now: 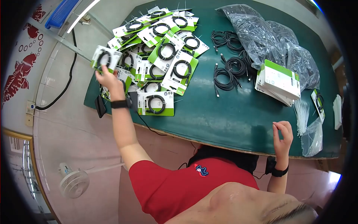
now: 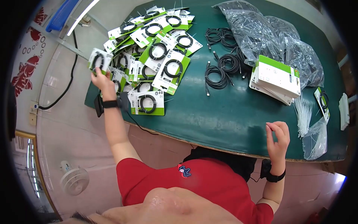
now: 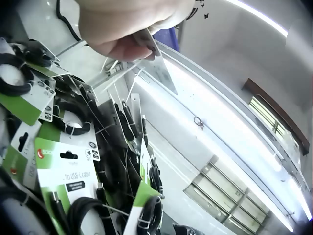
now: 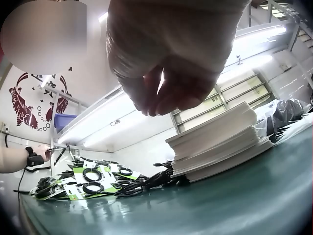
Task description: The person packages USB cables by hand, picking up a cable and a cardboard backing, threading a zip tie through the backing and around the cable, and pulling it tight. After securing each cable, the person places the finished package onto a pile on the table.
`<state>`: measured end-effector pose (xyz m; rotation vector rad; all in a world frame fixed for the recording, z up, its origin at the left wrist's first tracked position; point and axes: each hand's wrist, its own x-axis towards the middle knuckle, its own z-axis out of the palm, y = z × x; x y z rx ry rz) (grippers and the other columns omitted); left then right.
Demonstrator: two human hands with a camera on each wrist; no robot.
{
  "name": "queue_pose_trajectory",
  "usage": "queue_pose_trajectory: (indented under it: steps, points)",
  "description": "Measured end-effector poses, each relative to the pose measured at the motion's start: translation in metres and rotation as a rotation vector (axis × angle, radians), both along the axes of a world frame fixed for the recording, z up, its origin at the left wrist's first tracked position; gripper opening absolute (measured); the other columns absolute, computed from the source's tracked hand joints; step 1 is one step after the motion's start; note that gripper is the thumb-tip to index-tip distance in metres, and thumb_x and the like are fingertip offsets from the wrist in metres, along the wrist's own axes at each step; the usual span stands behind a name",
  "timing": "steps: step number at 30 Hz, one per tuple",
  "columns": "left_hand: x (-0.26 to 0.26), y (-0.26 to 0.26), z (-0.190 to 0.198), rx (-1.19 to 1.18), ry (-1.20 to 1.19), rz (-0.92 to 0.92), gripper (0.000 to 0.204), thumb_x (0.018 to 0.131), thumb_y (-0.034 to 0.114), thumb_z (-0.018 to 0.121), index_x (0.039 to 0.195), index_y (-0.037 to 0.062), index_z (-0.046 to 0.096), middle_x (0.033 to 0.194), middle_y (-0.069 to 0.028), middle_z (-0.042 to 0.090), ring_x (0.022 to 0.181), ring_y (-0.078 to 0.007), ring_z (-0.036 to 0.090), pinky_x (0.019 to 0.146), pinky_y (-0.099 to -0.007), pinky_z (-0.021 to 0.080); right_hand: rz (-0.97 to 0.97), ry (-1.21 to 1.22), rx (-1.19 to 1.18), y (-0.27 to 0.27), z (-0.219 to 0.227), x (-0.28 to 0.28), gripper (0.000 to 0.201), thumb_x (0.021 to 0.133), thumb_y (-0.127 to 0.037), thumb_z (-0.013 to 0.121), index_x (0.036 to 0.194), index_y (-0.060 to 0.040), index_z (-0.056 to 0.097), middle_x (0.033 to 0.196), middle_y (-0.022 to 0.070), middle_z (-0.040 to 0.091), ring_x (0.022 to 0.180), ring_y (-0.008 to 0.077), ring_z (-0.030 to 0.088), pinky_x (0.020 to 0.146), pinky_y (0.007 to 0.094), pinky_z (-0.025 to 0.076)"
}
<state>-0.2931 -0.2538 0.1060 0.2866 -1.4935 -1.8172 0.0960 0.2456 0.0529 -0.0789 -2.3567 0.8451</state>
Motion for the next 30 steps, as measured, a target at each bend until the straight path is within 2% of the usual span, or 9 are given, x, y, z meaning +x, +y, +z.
queue_pose_trajectory:
  steps: [5,9,11,15,17,20,27,29,30]
  points:
    - [-0.089,-0.076,-0.013,0.083,0.030,-0.067,0.036,0.098,0.023,0.064,0.124,0.0027,0.052,0.114,-0.0098,0.060,0.086,-0.0208,0.062,0.067,-0.0333,0.056,-0.051,-0.018,0.033,0.000,0.001,0.002,0.016,0.083,0.007,0.069,0.097,-0.0001,0.068,0.087,0.0104,0.061,0.078,0.0226,0.058,0.069,0.0313,0.047]
    - [-0.131,-0.110,-0.059,0.172,-0.339,-0.226,0.033,0.098,0.023,0.064,0.120,0.0020,0.052,0.114,-0.0107,0.061,0.087,-0.0217,0.064,0.067,-0.0356,0.055,-0.029,-0.058,0.057,0.004,-0.008,0.007,0.013,0.085,0.008,0.068,0.096,0.0013,0.067,0.087,0.0099,0.060,0.078,0.0210,0.058,0.068,0.0294,0.048]
    - [-0.136,-0.119,-0.075,-0.015,-0.347,-0.260,0.036,0.096,0.032,0.066,0.115,0.0021,0.059,0.107,-0.0097,0.064,0.087,-0.0237,0.064,0.073,-0.0374,0.055,-0.051,-0.097,0.044,0.008,-0.014,0.011,0.013,0.084,0.007,0.068,0.095,0.0006,0.067,0.086,0.0104,0.060,0.078,0.0225,0.058,0.069,0.0309,0.047]
    - [-0.162,-0.138,-0.095,-0.779,-0.553,0.026,0.077,0.088,0.061,0.060,0.129,-0.0043,0.058,0.126,-0.0248,0.064,0.110,-0.0412,0.063,0.091,-0.0464,0.051,-0.017,-0.136,0.015,0.008,-0.018,0.006,0.011,0.086,0.007,0.067,0.096,0.0015,0.067,0.086,0.0111,0.059,0.078,0.0219,0.058,0.068,0.0299,0.047]
    - [-0.145,-0.119,-0.086,-0.789,-0.593,0.072,0.081,0.089,0.063,0.056,0.134,-0.0041,0.055,0.137,-0.0302,0.054,0.122,-0.0434,0.057,0.098,-0.0477,0.048,0.028,-0.141,0.026,0.006,-0.017,0.004,0.010,0.087,0.007,0.066,0.095,0.0018,0.066,0.086,0.0114,0.059,0.078,0.0224,0.058,0.068,0.0300,0.047]
    - [-0.108,-0.095,-0.077,-0.976,-0.522,0.337,0.069,0.090,0.051,0.063,0.133,-0.0026,0.057,0.136,-0.0276,0.056,0.119,-0.0407,0.059,0.097,-0.0445,0.049,0.048,-0.150,0.044,0.006,-0.022,0.000,0.008,0.088,0.007,0.065,0.095,0.0021,0.066,0.087,0.0117,0.059,0.079,0.0230,0.058,0.069,0.0302,0.046]
    - [-0.052,-0.110,-0.076,-0.697,-0.202,0.132,0.047,0.087,0.014,0.071,0.130,0.0000,0.059,0.126,-0.0194,0.060,0.112,-0.0327,0.061,0.093,-0.0396,0.052,0.048,-0.170,0.068,-0.002,-0.021,-0.008,0.007,0.089,0.006,0.065,0.096,0.0022,0.066,0.088,0.0121,0.060,0.081,0.0234,0.059,0.071,0.0305,0.046]
    - [-0.018,-0.129,-0.080,-0.788,-0.040,0.253,0.047,0.087,0.021,0.072,0.129,0.0021,0.061,0.130,-0.0202,0.059,0.117,-0.0361,0.058,0.103,-0.0446,0.044,0.050,-0.186,0.067,-0.005,-0.021,-0.009,0.007,0.090,0.006,0.064,0.096,0.0023,0.065,0.089,0.0121,0.060,0.081,0.0233,0.059,0.071,0.0304,0.046]
    - [0.000,-0.144,-0.085,-0.952,0.011,0.452,0.046,0.087,0.021,0.073,0.128,0.0036,0.062,0.129,-0.0190,0.058,0.117,-0.0357,0.057,0.103,-0.0448,0.044,0.049,-0.194,0.067,-0.006,-0.020,-0.009,0.007,0.090,0.005,0.064,0.096,0.0024,0.065,0.089,0.0121,0.060,0.081,0.0233,0.059,0.072,0.0304,0.046]
